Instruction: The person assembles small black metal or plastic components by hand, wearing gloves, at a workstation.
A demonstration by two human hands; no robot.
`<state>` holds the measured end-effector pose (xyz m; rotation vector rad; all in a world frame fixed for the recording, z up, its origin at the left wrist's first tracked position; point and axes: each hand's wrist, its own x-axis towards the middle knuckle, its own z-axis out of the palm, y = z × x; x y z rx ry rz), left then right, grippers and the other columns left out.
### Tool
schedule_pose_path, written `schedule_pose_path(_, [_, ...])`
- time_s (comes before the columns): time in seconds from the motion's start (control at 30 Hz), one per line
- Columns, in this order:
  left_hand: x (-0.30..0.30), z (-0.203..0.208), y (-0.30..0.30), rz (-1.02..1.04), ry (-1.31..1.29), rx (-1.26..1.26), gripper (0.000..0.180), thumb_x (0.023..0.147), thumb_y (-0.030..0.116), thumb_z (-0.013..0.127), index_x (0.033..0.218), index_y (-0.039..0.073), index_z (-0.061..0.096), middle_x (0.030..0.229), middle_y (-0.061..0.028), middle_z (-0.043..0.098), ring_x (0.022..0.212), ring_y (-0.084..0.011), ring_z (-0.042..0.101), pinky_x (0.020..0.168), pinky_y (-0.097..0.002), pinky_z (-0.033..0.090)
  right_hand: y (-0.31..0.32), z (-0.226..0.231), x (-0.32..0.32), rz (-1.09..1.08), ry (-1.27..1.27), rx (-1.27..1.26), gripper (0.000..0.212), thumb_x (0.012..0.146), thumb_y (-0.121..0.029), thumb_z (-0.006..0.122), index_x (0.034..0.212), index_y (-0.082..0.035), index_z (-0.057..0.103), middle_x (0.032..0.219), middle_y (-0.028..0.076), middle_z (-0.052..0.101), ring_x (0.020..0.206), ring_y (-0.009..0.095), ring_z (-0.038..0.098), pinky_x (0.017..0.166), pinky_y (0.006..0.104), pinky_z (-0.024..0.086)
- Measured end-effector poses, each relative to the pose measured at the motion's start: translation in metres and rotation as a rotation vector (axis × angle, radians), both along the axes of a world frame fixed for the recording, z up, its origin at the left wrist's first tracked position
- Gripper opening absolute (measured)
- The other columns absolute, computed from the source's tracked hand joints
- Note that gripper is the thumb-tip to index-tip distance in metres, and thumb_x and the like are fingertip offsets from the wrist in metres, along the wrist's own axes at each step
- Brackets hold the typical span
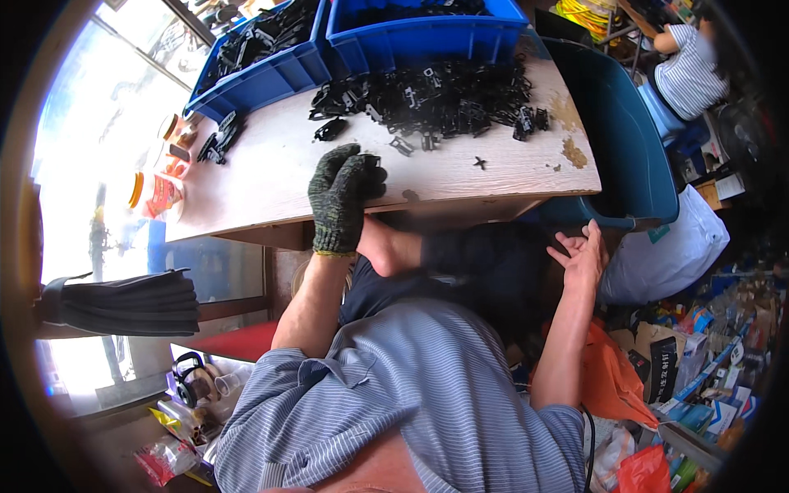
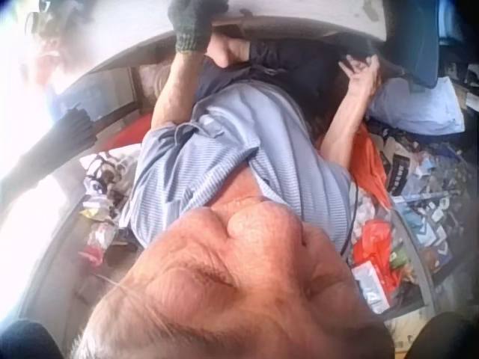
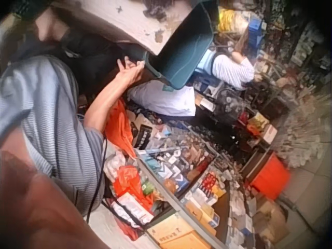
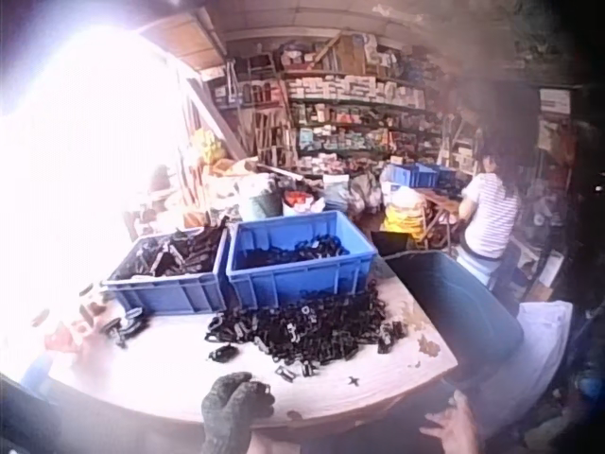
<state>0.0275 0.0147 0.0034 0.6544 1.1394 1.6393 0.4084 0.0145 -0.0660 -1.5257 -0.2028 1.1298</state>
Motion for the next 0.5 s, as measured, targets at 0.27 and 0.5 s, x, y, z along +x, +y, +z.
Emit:
schedule_pose_path(0.27, [0.024,-0.004,-0.006,-0.079,-0.064,0.041,0.029,0.096,0.012,0.057,0.122,-0.001,0.056,0.097,-0.0135,0.067,0.082,-0.0201,0.068,0.068,-0.0318,0.058,0.006,0.047,-0.112,0.558,0.056,0.380,0.022,0.092,-0.021,0.066,0.099,-0.001,0.062,0.053,0.005,0.056,0.048,0.019,0.062,0.050,0.0414,0.060])
schedule_pose_path(0.5, [0.046,-0.023,-0.016,-0.146,0.162,0.095,0.030,0.095,0.012,0.061,0.123,0.002,0.058,0.100,-0.0072,0.066,0.087,-0.0132,0.064,0.074,-0.0270,0.054,0.020,0.049,-0.184,0.783,-0.013,0.417,0.019,0.087,-0.020,0.074,0.090,-0.002,0.068,0.065,0.000,0.061,0.044,0.007,0.051,0.040,0.0213,0.044])
